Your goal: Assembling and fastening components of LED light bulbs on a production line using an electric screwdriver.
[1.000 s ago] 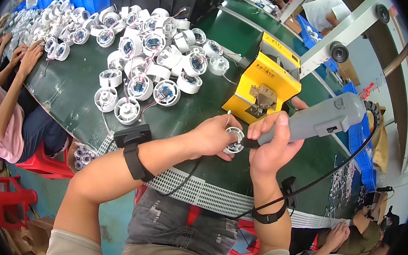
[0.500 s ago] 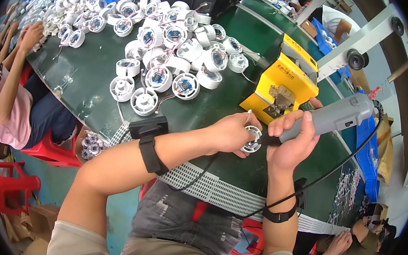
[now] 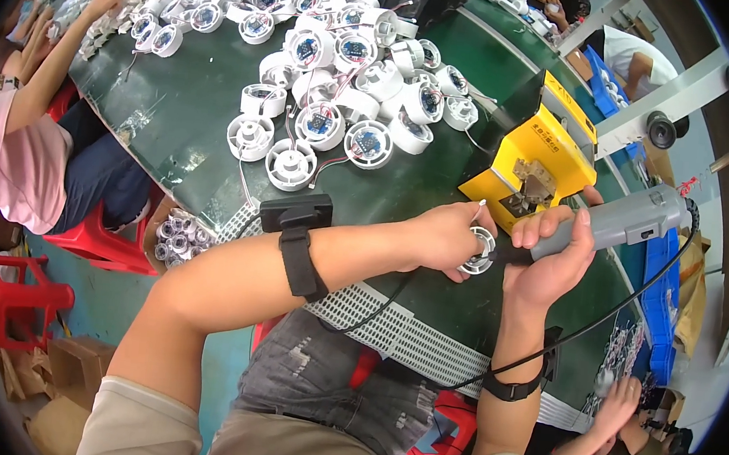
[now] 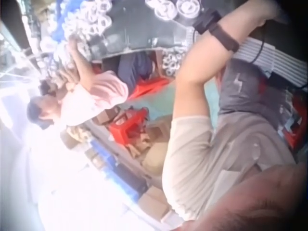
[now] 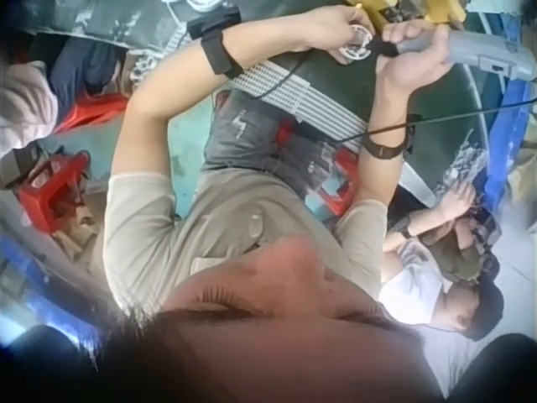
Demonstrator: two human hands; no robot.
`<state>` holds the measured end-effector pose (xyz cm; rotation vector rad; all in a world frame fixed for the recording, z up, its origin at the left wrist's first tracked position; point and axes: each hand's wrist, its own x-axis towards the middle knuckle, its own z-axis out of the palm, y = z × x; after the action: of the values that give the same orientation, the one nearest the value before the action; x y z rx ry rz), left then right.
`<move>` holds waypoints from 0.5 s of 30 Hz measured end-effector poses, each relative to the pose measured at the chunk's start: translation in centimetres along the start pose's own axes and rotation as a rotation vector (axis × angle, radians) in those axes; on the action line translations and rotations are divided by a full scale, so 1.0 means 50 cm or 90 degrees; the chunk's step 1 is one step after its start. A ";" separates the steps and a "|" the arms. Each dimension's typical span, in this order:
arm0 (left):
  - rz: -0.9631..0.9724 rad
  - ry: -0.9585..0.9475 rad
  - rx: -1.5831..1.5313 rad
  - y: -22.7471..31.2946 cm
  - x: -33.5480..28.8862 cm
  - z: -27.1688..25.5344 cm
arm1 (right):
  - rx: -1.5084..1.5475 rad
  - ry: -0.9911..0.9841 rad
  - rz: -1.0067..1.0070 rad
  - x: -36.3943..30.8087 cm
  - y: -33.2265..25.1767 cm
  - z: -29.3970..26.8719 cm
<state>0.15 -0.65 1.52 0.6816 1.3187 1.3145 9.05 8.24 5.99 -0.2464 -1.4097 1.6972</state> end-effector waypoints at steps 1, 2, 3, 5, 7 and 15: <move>-0.002 -0.001 0.002 0.001 0.001 -0.001 | -0.003 0.002 -0.007 0.001 0.000 0.001; -0.002 0.000 0.001 0.000 0.001 -0.002 | -0.003 0.002 -0.006 0.002 0.002 -0.001; -0.001 0.000 0.000 0.000 0.001 -0.002 | 0.010 -0.005 -0.013 0.004 0.003 -0.005; 0.000 0.000 -0.001 -0.001 0.002 -0.001 | 0.024 -0.011 -0.019 0.005 0.005 -0.008; 0.002 0.004 0.002 -0.004 0.005 0.000 | 0.015 -0.010 -0.027 0.005 0.005 -0.010; 0.001 0.004 -0.002 -0.003 -0.001 0.000 | 0.030 -0.009 -0.015 0.002 -0.006 -0.004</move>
<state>0.20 -0.70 1.40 0.6763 1.3207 1.3210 9.29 8.43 6.22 -0.1912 -1.3750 1.7134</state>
